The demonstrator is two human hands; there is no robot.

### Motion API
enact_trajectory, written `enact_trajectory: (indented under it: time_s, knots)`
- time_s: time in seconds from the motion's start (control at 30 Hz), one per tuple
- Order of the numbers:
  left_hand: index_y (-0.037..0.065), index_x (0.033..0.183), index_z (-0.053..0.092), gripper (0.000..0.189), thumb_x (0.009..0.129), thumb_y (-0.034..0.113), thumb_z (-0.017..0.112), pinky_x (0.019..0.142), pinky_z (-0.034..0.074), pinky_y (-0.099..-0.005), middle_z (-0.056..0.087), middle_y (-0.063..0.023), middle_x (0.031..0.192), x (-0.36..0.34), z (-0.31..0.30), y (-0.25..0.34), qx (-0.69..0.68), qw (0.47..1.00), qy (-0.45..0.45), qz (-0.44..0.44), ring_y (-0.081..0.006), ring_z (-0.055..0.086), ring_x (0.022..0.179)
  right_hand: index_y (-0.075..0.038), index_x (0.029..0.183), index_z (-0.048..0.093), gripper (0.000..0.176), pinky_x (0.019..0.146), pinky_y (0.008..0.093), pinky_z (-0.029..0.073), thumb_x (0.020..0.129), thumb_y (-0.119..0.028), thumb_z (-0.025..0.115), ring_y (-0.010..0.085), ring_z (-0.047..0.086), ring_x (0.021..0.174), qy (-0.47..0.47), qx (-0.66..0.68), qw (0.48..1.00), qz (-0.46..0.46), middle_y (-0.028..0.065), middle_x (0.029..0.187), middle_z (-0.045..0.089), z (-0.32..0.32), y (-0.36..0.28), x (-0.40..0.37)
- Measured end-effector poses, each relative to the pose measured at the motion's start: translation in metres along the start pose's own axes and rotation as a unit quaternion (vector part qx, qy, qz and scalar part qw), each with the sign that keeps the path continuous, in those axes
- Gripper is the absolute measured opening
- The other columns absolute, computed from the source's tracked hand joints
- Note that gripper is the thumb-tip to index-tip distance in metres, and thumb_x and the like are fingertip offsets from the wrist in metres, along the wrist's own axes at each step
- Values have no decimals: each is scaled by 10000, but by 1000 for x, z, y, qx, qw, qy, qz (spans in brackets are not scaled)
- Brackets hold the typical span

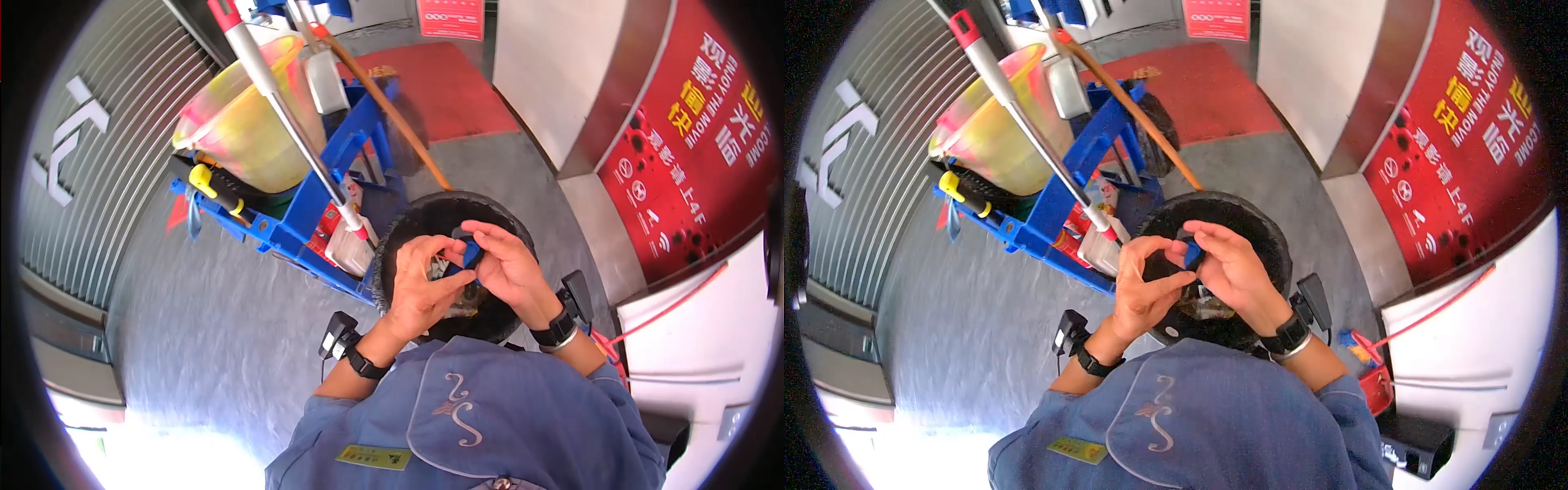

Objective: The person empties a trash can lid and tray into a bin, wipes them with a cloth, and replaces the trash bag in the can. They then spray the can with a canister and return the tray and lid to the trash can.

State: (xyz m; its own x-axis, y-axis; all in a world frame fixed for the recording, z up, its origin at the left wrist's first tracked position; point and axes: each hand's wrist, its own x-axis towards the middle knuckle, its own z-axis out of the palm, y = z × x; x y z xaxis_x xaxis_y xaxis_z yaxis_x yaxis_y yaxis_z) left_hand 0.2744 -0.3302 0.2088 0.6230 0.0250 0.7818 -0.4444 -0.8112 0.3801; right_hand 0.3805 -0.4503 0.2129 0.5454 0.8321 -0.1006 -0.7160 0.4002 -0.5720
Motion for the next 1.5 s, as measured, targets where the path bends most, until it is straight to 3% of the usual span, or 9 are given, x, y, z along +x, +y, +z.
enact_trajectory:
  time_s: [0.1, 0.2, 0.33, 0.5, 0.87, 1.07, 1.23, 1.47, 1.5]
  knots:
    - [47, 784, 627, 203, 605, -46, 631, 783, 425, -357, 571, -107, 892, -9, -7, -7, -103, 988, 56, -97, -252, 536, 881, 48, 1046, 489, 242, 713, 369, 513, 846, -86, 498, 252, 602, 776, -15, -70, 995, 76, 175, 894, 567, 2, 9, -3]
    - [21, 838, 571, 61, 816, 62, 532, 683, 474, -378, 577, -78, 785, -17, -28, -7, -509, 751, 227, -353, -210, 573, 710, 53, 1028, 502, 252, 618, 324, 531, 839, -111, 518, 222, 611, 665, -9, -283, 946, 161, 152, 819, 583, -4, 17, -9]
    - [50, 890, 547, 127, 859, 159, 489, 427, 346, -263, 508, -22, 682, -52, -71, -36, -482, 680, 394, -388, -120, 414, 455, 43, 950, 550, 207, 553, 292, 527, 830, -125, 538, 176, 601, 600, 1, -308, 942, 134, 117, 745, 595, -23, 21, -15]
    - [21, 883, 576, 101, 793, 61, 555, 347, 304, -259, 549, -53, 626, -111, -123, -83, -336, 658, 505, -447, -115, 401, 377, 30, 878, 576, 153, 531, 292, 519, 830, -110, 535, 155, 581, 551, 52, -285, 952, 103, 105, 706, 590, -43, 17, -21]
    - [-47, 808, 609, 172, 722, 93, 662, 316, 297, -209, 588, -73, 645, -125, -173, -155, -122, 716, 458, -513, -92, 414, 346, 21, 848, 573, 129, 505, 293, 505, 816, -100, 544, 142, 558, 527, 115, -259, 955, 85, 89, 680, 577, -50, 34, -26]
    - [-6, 821, 568, 192, 727, 147, 635, 339, 331, -243, 577, -77, 671, -136, -186, -176, -197, 719, 405, -530, -135, 447, 384, 12, 838, 580, 120, 501, 283, 501, 810, -102, 553, 131, 554, 528, 152, -253, 953, 75, 78, 670, 575, -52, 41, -31]
    - [80, 760, 555, 159, 748, 238, 560, 419, 351, -243, 512, -34, 600, -137, -177, -189, -244, 629, 466, -572, -127, 447, 479, -8, 827, 597, 116, 517, 259, 503, 798, -118, 576, 117, 552, 559, 206, -242, 945, 80, 61, 688, 579, -52, 46, -45]
    - [83, 867, 560, 274, 780, 335, 496, 588, 366, -274, 520, 16, 744, -162, -170, -237, -219, 774, 403, -438, -117, 466, 672, -18, 832, 597, 119, 485, 248, 488, 792, -128, 574, 124, 557, 538, 280, -220, 933, 45, 59, 667, 579, -78, 58, -72]
    - [88, 879, 563, 269, 772, 328, 506, 569, 381, -291, 527, 15, 718, -154, -166, -235, -261, 743, 407, -463, -131, 489, 658, -20, 827, 592, 113, 482, 248, 484, 794, -125, 570, 122, 553, 532, 299, -206, 931, 35, 56, 663, 574, -80, 57, -80]
